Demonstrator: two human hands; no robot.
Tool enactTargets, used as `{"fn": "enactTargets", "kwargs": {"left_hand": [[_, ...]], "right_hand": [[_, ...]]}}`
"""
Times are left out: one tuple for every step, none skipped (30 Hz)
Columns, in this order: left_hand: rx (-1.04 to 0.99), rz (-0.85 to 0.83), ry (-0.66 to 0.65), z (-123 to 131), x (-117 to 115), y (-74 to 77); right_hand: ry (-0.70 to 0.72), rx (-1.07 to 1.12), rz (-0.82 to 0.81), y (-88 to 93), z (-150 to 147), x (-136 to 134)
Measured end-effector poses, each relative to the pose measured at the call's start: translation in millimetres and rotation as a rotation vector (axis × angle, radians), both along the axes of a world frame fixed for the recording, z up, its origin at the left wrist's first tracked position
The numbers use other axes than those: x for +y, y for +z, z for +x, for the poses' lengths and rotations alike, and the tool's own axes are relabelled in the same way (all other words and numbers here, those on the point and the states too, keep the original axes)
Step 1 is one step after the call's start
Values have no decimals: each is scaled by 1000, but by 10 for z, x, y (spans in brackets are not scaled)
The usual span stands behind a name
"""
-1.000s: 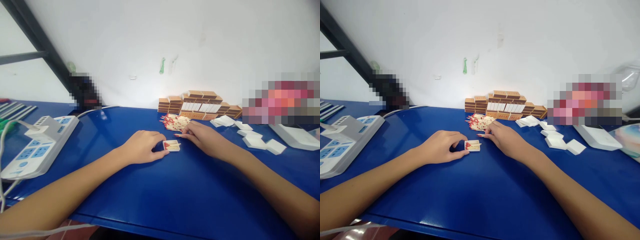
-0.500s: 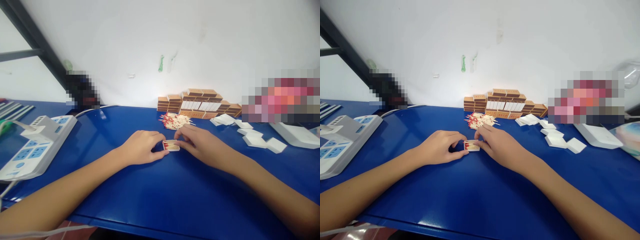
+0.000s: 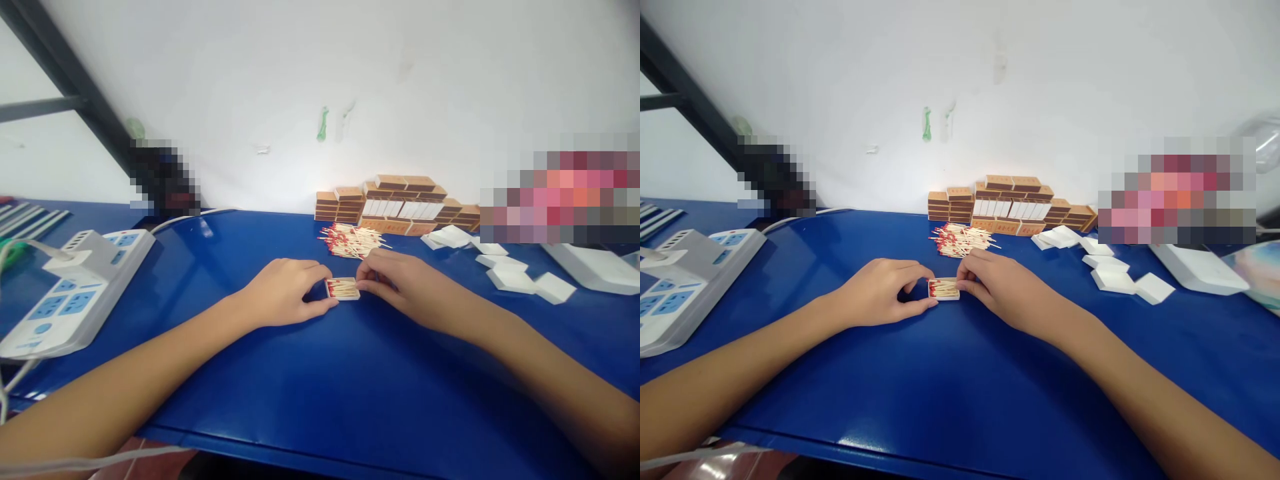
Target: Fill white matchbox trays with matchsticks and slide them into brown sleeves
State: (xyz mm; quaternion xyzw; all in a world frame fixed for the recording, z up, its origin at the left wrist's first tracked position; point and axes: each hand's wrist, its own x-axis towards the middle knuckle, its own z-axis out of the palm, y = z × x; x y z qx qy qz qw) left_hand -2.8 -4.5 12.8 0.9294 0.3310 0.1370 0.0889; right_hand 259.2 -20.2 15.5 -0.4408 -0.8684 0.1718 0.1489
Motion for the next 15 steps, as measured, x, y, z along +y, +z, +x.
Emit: {"fn": "enactTargets", "kwargs": {"left_hand": [[-2, 2, -4, -1, 1, -1], [-2, 3, -7, -2, 2, -1], [-1, 2, -8, -3, 3, 1], [0, 0, -7, -3, 4, 2], [1, -1, -6, -3, 4, 4], [3, 0, -4, -2, 4, 5], [2, 3, -4, -2, 3, 5], [0, 6, -6, -1, 2, 5], [-2, 9, -11, 0, 1, 5], [-4, 9, -16, 1, -1, 4], [-7, 5, -21, 2, -4, 4], [-10, -1, -26, 3, -6, 4], [-12, -7, -30, 4, -8, 5], [-14, -12, -34, 5, -10, 6], [-17, -15, -37, 5, -11, 6]], "right_hand": [[2, 1, 5, 7, -4, -6], [5, 0, 9, 12, -10, -13], [10, -3, 10, 15, -16, -19], [17, -6, 9, 18, -22, -26], [24, -8, 8, 21, -29, -33], [31, -10, 9, 24, -37, -41], [35, -9, 14, 29, -46, -50], [35, -6, 22, 36, -56, -60], [33, -2, 30, 44, -67, -72], [29, 5, 39, 51, -80, -84], [21, 15, 48, 56, -94, -96], [11, 25, 56, 57, -107, -106], [4, 35, 64, 54, -120, -113], [-2, 41, 72, 47, -131, -116], [-5, 44, 79, 36, -140, -115]]}}
